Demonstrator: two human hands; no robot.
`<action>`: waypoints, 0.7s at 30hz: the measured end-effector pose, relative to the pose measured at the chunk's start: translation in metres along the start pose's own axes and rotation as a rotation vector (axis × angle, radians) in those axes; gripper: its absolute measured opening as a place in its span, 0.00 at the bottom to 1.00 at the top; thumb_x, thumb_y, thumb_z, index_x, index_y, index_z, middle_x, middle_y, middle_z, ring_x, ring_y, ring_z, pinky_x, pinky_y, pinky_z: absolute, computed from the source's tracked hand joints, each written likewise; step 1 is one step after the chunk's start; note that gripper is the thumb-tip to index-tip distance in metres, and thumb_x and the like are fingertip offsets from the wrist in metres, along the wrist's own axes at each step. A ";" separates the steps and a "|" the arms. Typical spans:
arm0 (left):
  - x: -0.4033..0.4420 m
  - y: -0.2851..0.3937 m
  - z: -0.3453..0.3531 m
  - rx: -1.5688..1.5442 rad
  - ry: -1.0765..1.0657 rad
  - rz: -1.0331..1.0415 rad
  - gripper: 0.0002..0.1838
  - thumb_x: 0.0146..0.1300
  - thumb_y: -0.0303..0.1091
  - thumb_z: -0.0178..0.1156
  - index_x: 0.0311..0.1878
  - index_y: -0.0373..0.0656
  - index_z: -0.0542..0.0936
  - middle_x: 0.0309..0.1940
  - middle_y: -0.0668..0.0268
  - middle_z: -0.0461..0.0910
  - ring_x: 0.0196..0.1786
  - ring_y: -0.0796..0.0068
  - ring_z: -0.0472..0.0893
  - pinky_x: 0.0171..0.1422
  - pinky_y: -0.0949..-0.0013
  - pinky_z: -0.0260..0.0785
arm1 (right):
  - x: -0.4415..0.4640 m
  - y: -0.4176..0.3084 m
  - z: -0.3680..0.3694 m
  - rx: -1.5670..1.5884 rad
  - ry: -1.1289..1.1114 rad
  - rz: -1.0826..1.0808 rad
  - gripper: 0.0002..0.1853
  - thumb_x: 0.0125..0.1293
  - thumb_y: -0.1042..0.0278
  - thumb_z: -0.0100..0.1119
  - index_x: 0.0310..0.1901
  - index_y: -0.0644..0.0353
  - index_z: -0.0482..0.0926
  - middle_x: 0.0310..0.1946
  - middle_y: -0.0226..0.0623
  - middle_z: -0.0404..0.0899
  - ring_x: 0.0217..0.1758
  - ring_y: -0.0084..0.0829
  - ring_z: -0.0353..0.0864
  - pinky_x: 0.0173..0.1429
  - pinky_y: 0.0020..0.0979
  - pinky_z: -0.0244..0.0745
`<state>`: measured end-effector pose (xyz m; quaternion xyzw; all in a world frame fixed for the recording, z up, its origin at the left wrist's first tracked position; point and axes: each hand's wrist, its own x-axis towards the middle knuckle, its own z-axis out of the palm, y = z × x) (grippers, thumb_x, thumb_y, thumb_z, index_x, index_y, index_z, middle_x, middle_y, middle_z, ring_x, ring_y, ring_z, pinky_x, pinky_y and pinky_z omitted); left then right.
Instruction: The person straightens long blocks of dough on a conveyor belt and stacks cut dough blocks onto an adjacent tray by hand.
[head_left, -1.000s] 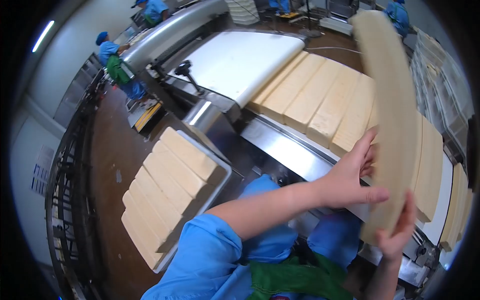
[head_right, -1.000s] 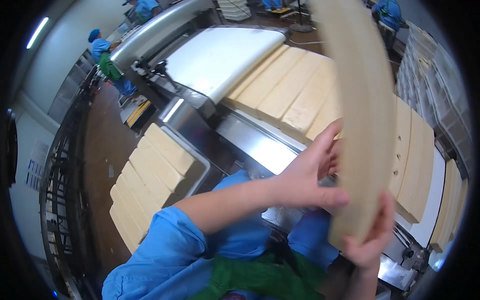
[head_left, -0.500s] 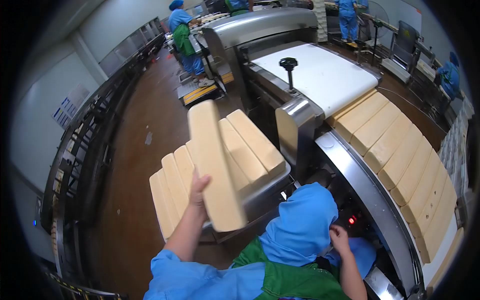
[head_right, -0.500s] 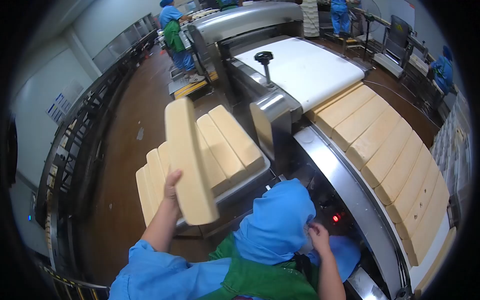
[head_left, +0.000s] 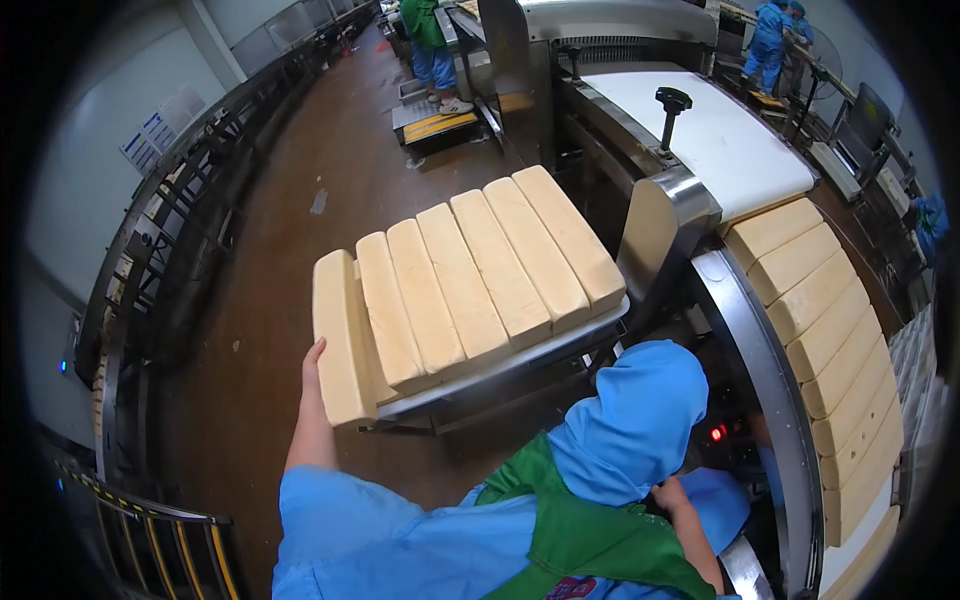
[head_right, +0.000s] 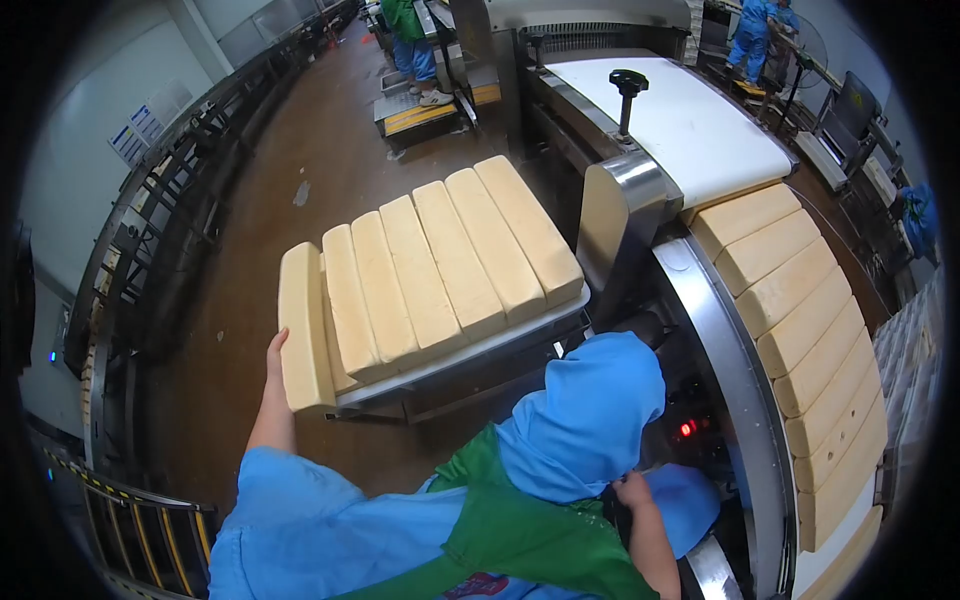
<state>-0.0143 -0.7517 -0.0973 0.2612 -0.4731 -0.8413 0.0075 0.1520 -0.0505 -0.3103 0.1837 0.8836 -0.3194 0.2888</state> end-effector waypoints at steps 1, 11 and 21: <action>0.016 -0.001 -0.002 0.012 -0.012 -0.024 0.30 0.69 0.49 0.52 0.66 0.36 0.70 0.55 0.51 0.80 0.54 0.54 0.81 0.61 0.54 0.74 | -0.003 -0.003 -0.001 -0.012 0.015 -0.004 0.21 0.60 0.58 0.63 0.49 0.64 0.82 0.46 0.56 0.83 0.52 0.52 0.83 0.58 0.45 0.77; 0.080 -0.016 -0.034 0.554 0.189 0.331 0.24 0.72 0.29 0.56 0.69 0.34 0.69 0.58 0.57 0.80 0.56 0.69 0.80 0.63 0.67 0.72 | -0.001 0.005 0.008 -0.063 0.019 0.011 0.22 0.59 0.58 0.65 0.50 0.64 0.81 0.45 0.56 0.83 0.51 0.53 0.83 0.57 0.45 0.77; -0.035 -0.058 -0.010 0.936 0.107 0.565 0.55 0.48 0.34 0.79 0.76 0.40 0.55 0.68 0.51 0.66 0.67 0.60 0.72 0.72 0.61 0.65 | -0.002 0.007 0.008 -0.047 0.059 -0.107 0.24 0.63 0.53 0.62 0.56 0.58 0.79 0.52 0.58 0.80 0.57 0.56 0.79 0.59 0.46 0.75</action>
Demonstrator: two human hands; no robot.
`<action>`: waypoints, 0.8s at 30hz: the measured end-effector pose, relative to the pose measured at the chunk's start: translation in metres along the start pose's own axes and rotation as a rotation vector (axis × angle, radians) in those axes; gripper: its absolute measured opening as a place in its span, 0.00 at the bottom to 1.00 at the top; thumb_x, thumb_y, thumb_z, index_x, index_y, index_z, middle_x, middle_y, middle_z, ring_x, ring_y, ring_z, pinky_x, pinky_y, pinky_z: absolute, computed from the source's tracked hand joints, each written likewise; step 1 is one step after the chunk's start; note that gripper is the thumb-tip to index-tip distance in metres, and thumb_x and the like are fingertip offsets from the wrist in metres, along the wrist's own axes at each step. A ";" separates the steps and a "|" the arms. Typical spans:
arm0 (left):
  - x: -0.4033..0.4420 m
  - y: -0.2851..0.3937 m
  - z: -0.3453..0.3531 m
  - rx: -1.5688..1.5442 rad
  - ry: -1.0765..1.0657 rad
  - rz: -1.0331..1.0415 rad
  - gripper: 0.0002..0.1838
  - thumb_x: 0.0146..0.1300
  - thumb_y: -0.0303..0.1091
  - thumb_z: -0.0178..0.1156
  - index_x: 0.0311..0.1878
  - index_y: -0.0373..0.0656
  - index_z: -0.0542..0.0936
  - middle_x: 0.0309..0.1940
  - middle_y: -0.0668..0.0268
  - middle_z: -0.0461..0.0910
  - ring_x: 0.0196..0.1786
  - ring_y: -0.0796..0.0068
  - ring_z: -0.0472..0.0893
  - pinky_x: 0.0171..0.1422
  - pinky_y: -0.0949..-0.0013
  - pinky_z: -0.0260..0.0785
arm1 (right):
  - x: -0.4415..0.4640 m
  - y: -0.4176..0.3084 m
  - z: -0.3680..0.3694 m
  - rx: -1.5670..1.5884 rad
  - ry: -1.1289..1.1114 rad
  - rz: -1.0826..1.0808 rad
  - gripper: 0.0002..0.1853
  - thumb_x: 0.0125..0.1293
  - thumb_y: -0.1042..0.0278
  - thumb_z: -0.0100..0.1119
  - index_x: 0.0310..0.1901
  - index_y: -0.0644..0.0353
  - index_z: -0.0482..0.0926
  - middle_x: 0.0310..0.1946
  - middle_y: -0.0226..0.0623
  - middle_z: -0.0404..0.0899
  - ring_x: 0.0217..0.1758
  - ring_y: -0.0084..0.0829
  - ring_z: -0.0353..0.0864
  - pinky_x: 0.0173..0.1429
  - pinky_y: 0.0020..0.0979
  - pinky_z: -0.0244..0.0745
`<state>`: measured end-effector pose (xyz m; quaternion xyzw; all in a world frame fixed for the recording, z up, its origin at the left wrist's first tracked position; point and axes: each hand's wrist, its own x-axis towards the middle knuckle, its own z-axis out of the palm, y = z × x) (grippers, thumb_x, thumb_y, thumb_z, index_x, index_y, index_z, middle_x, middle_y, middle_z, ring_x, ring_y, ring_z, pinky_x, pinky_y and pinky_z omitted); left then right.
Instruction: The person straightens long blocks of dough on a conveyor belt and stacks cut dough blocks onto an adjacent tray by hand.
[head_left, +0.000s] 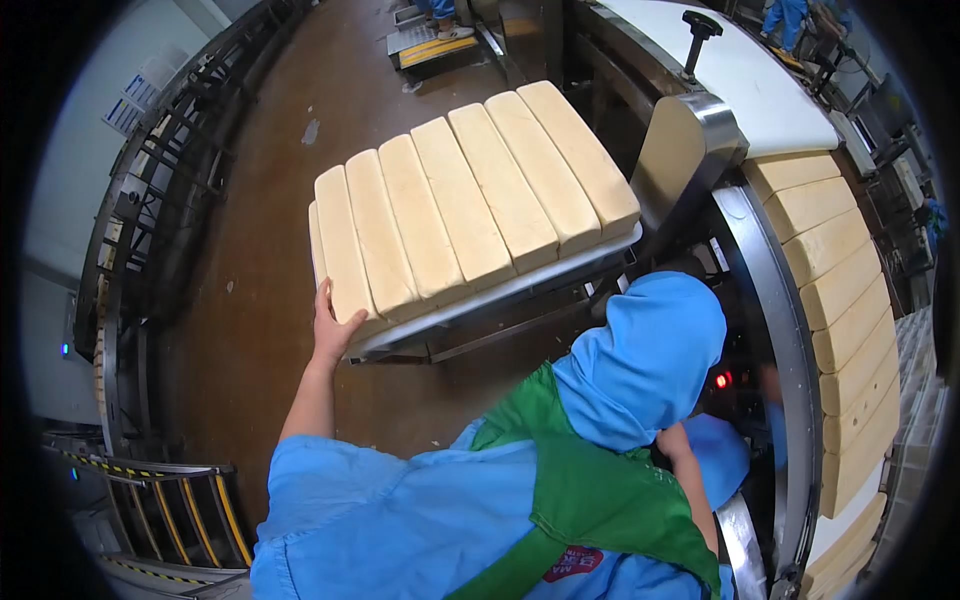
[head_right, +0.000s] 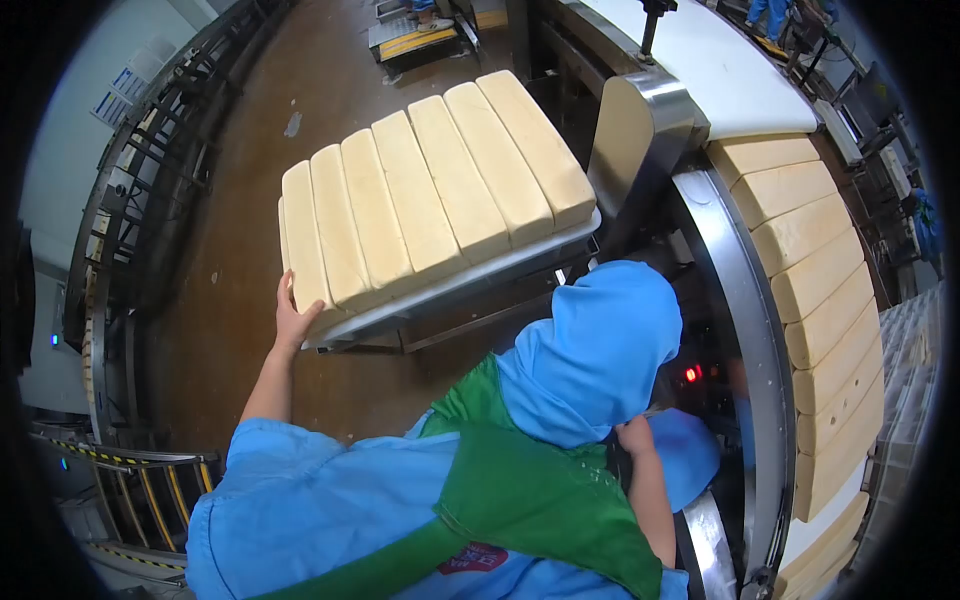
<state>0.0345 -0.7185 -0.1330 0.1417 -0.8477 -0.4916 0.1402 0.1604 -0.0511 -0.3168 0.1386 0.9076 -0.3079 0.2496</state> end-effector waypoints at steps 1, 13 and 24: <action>-0.007 0.001 -0.002 0.223 -0.043 0.073 0.56 0.46 0.34 0.80 0.76 0.40 0.55 0.69 0.51 0.66 0.68 0.58 0.71 0.73 0.61 0.65 | 0.000 -0.001 -0.001 0.003 0.011 -0.020 0.24 0.63 0.53 0.61 0.57 0.58 0.79 0.52 0.58 0.80 0.58 0.56 0.79 0.60 0.46 0.75; -0.018 0.025 -0.001 0.624 -0.095 0.184 0.58 0.44 0.34 0.80 0.76 0.39 0.54 0.71 0.49 0.64 0.71 0.53 0.68 0.75 0.60 0.61 | -0.003 0.008 0.004 0.017 -0.026 -0.016 0.26 0.64 0.53 0.61 0.61 0.57 0.75 0.57 0.56 0.78 0.61 0.54 0.77 0.62 0.45 0.74; 0.122 -0.030 -0.002 -0.170 0.007 -0.124 0.25 0.77 0.32 0.49 0.72 0.32 0.63 0.65 0.56 0.73 0.66 0.67 0.73 0.71 0.66 0.63 | -0.008 0.007 0.002 -0.002 -0.088 0.114 0.29 0.65 0.51 0.60 0.65 0.53 0.73 0.60 0.55 0.76 0.63 0.54 0.75 0.64 0.45 0.73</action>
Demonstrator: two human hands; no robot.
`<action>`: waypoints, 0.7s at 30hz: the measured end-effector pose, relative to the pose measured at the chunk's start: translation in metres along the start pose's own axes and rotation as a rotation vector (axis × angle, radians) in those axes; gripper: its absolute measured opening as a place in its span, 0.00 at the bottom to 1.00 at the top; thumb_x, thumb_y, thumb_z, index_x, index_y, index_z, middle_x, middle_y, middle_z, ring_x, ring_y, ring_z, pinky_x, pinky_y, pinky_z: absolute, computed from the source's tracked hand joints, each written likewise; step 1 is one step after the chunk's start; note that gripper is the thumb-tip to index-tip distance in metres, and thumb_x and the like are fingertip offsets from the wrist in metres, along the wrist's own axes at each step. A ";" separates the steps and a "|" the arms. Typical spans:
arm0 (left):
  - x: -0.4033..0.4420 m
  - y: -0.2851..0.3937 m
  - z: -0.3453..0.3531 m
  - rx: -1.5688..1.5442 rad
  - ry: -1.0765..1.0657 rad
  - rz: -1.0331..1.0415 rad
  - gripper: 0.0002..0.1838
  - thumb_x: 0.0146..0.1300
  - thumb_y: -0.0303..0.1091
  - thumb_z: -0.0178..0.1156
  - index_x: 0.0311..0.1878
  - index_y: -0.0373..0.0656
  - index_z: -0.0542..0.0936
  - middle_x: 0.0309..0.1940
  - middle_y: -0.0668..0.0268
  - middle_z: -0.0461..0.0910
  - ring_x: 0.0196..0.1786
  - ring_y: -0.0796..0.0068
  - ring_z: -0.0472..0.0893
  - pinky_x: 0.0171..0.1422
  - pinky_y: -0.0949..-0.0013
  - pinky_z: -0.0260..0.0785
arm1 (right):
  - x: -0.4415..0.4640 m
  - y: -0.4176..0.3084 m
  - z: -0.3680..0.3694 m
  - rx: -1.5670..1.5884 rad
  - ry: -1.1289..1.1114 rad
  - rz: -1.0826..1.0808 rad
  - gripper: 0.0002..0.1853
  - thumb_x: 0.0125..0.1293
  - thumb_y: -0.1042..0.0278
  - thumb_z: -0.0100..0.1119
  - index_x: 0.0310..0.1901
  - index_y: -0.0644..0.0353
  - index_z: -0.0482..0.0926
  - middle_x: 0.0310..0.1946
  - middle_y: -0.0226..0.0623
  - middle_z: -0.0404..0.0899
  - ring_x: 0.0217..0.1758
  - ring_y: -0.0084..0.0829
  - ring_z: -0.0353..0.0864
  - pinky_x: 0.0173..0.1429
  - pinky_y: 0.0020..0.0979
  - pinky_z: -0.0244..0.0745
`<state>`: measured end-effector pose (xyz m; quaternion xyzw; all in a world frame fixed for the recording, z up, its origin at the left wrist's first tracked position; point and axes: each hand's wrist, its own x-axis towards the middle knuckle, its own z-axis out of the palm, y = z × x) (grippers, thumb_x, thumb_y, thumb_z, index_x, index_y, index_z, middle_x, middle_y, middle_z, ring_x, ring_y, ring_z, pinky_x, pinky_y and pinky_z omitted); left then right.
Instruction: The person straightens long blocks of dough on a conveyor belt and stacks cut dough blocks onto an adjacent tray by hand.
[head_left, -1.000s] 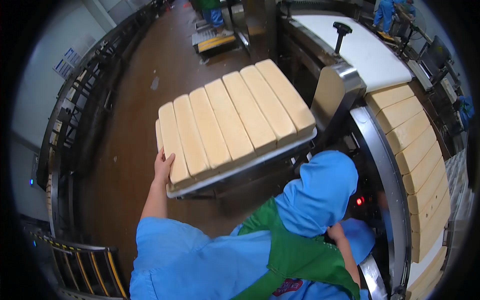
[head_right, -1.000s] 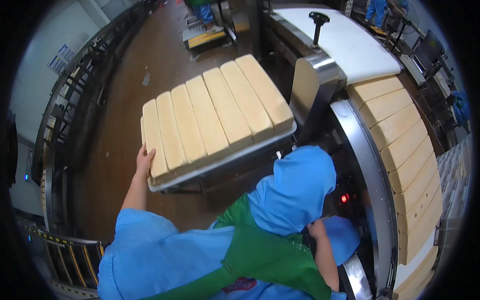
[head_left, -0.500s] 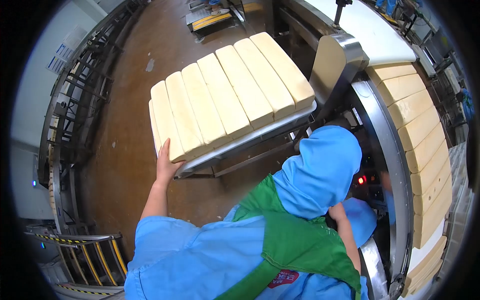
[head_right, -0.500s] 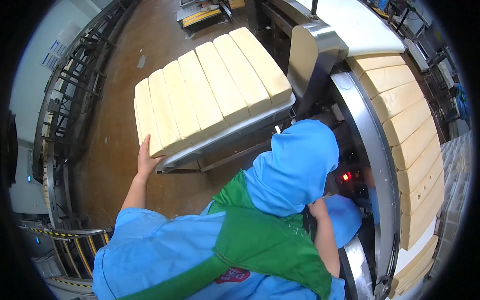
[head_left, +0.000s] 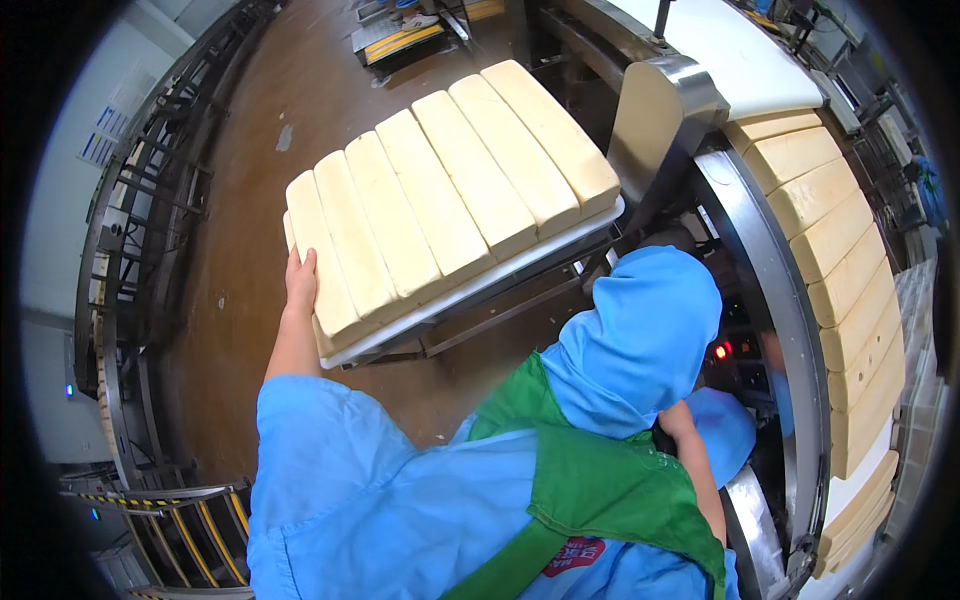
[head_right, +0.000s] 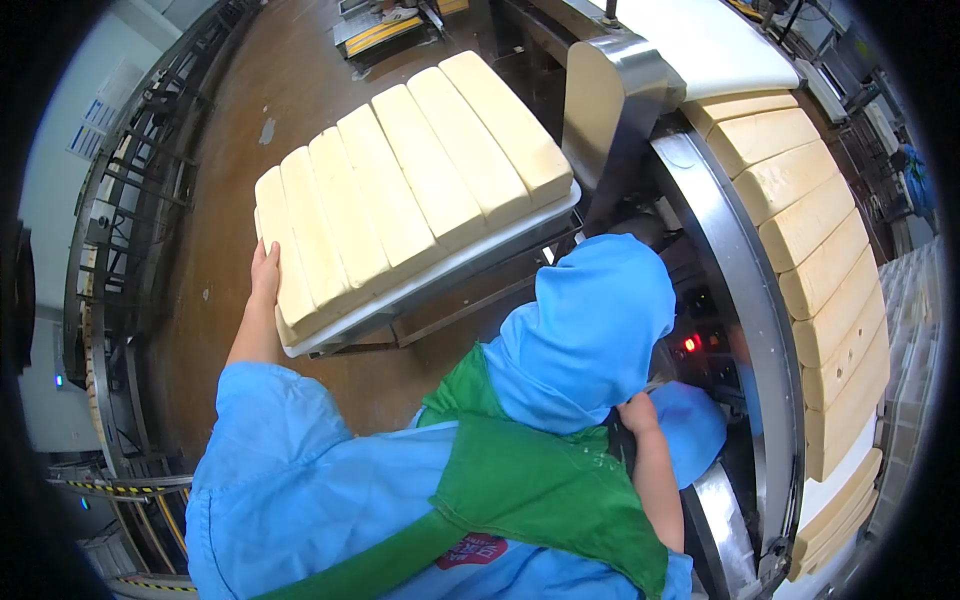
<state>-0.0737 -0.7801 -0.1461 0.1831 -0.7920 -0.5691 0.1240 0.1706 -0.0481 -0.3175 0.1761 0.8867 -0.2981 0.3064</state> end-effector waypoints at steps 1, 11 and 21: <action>-0.002 -0.002 -0.001 -0.052 0.003 -0.016 0.24 0.77 0.32 0.49 0.71 0.32 0.63 0.65 0.56 0.73 0.65 0.68 0.74 0.71 0.66 0.64 | -0.001 0.002 0.001 0.001 0.002 -0.025 0.29 0.66 0.51 0.58 0.66 0.54 0.72 0.62 0.55 0.75 0.65 0.53 0.74 0.65 0.44 0.72; -0.004 -0.010 -0.006 -0.216 -0.022 -0.021 0.23 0.77 0.28 0.46 0.71 0.31 0.63 0.65 0.57 0.73 0.65 0.68 0.74 0.71 0.68 0.64 | -0.009 -0.013 -0.001 0.014 -0.087 -0.168 0.31 0.70 0.54 0.49 0.72 0.56 0.64 0.73 0.49 0.64 0.75 0.45 0.64 0.74 0.37 0.63; -0.019 0.013 0.007 0.206 0.061 0.069 0.20 0.77 0.31 0.46 0.67 0.31 0.67 0.59 0.54 0.77 0.60 0.67 0.76 0.66 0.66 0.67 | -0.012 -0.015 -0.002 -0.132 -0.102 -0.134 0.31 0.69 0.53 0.50 0.71 0.56 0.66 0.72 0.49 0.65 0.75 0.46 0.65 0.74 0.39 0.64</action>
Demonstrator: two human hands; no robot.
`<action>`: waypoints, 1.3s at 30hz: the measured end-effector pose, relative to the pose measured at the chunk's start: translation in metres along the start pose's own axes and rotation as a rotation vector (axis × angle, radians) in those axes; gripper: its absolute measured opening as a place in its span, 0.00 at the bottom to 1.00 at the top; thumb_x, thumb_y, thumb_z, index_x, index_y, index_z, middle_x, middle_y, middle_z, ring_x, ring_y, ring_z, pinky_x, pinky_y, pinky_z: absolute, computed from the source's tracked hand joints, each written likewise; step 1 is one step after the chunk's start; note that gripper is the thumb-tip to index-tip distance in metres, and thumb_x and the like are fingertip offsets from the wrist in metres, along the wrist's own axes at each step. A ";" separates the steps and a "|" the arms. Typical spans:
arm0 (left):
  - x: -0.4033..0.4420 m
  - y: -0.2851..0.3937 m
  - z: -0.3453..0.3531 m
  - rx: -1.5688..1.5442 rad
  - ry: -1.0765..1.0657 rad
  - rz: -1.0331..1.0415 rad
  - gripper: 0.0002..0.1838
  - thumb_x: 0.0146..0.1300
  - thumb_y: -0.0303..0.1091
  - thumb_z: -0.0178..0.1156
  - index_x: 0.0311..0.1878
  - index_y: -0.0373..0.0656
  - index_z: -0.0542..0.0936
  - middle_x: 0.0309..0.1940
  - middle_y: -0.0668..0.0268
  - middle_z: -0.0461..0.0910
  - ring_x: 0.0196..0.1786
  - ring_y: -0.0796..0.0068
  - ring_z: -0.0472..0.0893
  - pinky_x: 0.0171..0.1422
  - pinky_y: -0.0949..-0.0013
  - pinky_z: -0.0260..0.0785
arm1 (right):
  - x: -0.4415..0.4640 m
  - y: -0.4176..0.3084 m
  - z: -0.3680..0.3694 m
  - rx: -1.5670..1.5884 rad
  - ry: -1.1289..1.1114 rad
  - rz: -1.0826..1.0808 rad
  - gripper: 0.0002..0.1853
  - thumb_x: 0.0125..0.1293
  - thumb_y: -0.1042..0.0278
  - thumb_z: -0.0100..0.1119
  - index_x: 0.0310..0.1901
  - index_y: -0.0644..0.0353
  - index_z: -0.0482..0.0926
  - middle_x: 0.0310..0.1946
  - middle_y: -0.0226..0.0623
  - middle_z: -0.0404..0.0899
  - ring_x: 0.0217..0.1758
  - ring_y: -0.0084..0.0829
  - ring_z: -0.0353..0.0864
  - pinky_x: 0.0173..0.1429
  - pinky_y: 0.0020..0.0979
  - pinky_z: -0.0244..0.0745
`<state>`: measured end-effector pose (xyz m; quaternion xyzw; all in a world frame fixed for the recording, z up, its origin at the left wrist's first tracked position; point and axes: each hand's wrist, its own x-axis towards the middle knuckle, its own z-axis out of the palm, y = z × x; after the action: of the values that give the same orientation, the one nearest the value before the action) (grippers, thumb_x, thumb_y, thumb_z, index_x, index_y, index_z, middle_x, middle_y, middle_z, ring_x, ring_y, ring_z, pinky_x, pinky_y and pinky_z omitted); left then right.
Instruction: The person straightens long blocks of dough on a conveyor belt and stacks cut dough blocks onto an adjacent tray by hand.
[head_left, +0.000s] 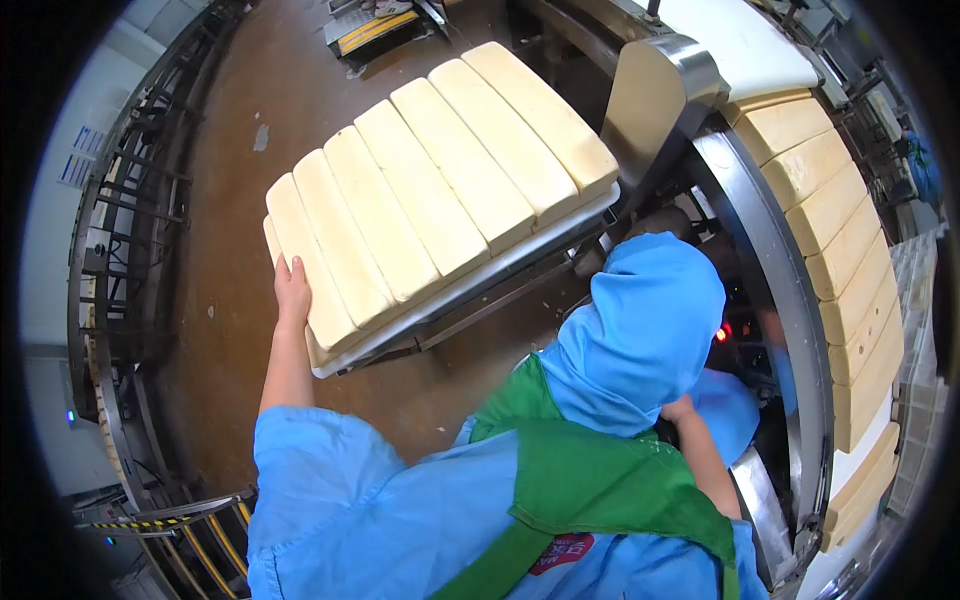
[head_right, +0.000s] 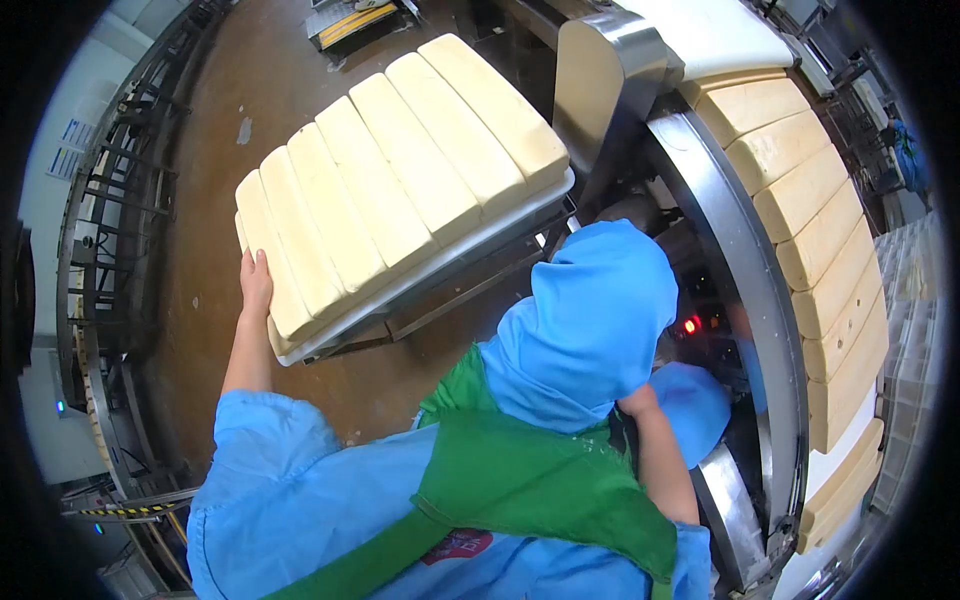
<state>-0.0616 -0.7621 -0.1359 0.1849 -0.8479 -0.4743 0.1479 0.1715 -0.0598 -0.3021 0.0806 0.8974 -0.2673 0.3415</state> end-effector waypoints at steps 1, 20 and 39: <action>0.006 -0.008 0.000 0.078 0.059 0.032 0.22 0.76 0.35 0.50 0.65 0.30 0.68 0.59 0.51 0.77 0.60 0.62 0.77 0.65 0.63 0.68 | 0.004 -0.001 0.000 0.021 0.048 -0.003 0.30 0.69 0.53 0.50 0.71 0.55 0.67 0.71 0.50 0.65 0.74 0.46 0.65 0.73 0.39 0.65; -0.080 0.160 0.129 0.833 -0.329 0.613 0.32 0.65 0.48 0.63 0.67 0.40 0.71 0.69 0.47 0.67 0.73 0.47 0.65 0.77 0.53 0.57 | -0.016 -0.007 -0.006 0.091 0.073 0.082 0.27 0.68 0.50 0.52 0.65 0.52 0.73 0.63 0.49 0.75 0.65 0.49 0.75 0.66 0.42 0.72; -0.105 0.139 0.167 0.932 -0.412 0.697 0.55 0.38 0.33 0.82 0.72 0.42 0.63 0.71 0.39 0.58 0.73 0.39 0.60 0.75 0.48 0.57 | -0.031 -0.042 -0.040 0.069 -0.036 0.093 0.25 0.63 0.51 0.59 0.60 0.50 0.79 0.55 0.47 0.81 0.61 0.46 0.79 0.65 0.44 0.73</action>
<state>-0.0633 -0.5219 -0.1094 -0.1534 -0.9877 -0.0036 0.0312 0.1578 -0.0731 -0.2391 0.1294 0.8767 -0.2832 0.3666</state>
